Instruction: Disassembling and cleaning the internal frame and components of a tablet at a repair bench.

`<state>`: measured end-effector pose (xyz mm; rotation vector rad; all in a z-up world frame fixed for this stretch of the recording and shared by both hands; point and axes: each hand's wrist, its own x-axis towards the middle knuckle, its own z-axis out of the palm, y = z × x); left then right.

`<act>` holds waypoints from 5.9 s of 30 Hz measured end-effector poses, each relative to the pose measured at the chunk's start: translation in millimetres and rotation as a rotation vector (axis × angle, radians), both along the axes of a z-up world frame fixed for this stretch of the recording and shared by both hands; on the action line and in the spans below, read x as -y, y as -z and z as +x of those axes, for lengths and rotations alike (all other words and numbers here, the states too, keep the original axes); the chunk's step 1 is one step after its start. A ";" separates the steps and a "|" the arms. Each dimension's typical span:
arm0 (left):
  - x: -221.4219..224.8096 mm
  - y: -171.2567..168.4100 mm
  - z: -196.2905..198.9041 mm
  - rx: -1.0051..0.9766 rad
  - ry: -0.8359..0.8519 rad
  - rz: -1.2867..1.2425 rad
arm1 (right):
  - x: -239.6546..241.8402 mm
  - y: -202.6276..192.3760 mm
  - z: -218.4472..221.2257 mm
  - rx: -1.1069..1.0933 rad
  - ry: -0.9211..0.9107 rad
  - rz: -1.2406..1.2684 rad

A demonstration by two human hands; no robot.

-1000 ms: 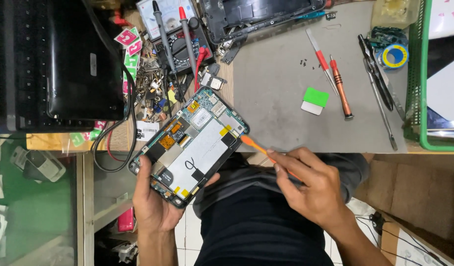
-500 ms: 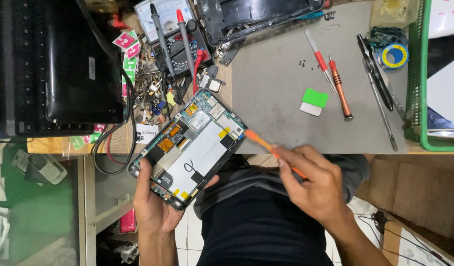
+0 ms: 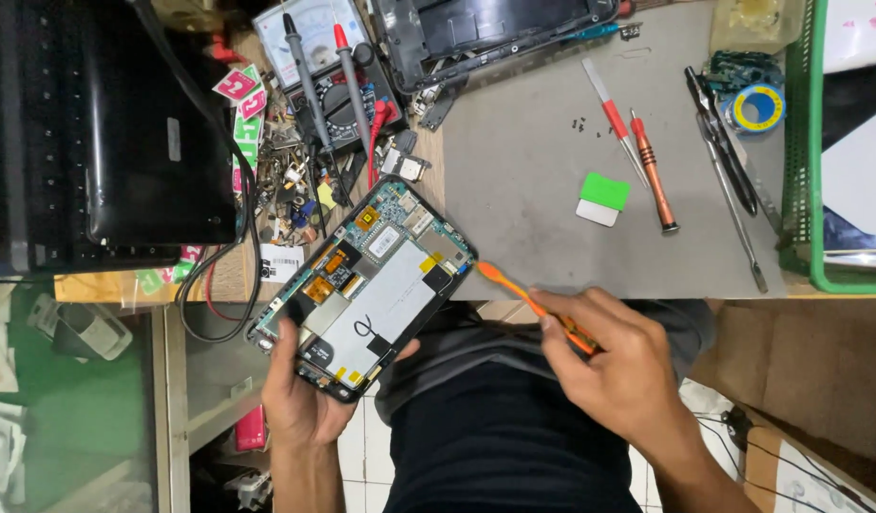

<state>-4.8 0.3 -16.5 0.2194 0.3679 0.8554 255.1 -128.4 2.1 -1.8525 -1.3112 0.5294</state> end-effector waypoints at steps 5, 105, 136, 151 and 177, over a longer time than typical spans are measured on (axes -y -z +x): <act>2.3 2.7 -1.8 0.013 0.023 0.009 | -17.2 8.4 -7.7 0.054 0.050 0.154; 21.3 -30.0 4.3 -0.584 -0.002 0.030 | -58.8 -60.8 -5.1 0.268 0.015 0.170; 9.8 -46.5 -11.9 -0.333 0.147 0.387 | -60.1 -66.6 -79.9 0.169 -0.531 0.243; 1.7 -46.6 -16.2 0.180 0.165 0.023 | -53.3 -78.6 -57.3 0.179 -0.788 0.151; -0.7 -32.0 -21.4 0.208 0.119 -0.099 | -51.2 -44.9 -28.1 0.024 -1.031 -0.284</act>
